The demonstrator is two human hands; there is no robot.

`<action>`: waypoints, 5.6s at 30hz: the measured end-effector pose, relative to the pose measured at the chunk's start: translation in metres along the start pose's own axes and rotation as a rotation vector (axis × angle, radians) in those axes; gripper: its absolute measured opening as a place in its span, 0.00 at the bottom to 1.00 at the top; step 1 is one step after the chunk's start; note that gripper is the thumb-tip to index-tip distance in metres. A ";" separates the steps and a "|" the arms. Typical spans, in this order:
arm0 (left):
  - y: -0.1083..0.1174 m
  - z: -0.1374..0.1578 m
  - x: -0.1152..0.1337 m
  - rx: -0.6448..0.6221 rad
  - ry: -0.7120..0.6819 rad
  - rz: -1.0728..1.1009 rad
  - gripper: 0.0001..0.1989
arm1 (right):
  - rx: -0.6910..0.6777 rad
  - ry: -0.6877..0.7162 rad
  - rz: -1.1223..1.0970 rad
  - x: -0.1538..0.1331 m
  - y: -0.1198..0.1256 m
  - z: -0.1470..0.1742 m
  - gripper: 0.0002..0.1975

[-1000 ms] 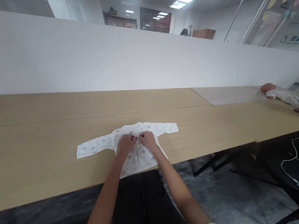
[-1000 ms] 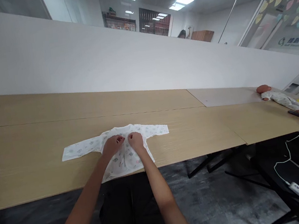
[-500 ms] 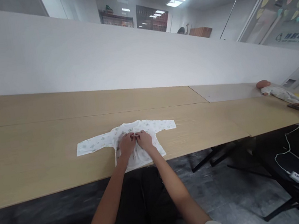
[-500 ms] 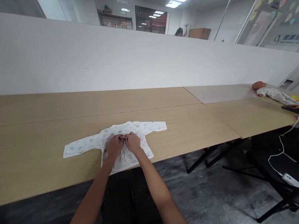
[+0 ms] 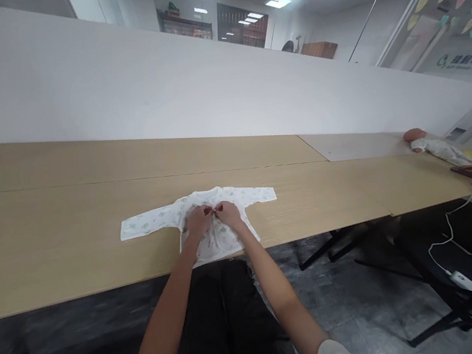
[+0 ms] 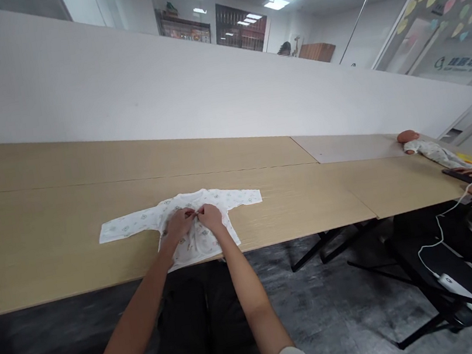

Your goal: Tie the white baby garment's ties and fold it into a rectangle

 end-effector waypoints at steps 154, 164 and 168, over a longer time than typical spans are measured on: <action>-0.002 -0.033 -0.024 0.148 -0.098 0.632 0.18 | 0.249 0.280 -0.301 0.001 -0.008 -0.037 0.10; -0.005 -0.034 -0.023 0.103 -0.102 0.617 0.18 | 0.201 0.192 -0.445 0.002 -0.006 -0.036 0.09; -0.005 -0.034 -0.023 0.097 -0.078 0.613 0.18 | 0.191 0.144 -0.455 0.002 -0.006 -0.034 0.08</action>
Point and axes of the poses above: each hand's wrist, its own z-axis away from the middle knuckle, its own y-axis out of the back of the hand, x = y × z, the point moved 5 cm from there along -z, towards the middle knuckle, and after that the axes turned 5 degrees about y, right-handed, at the moved point
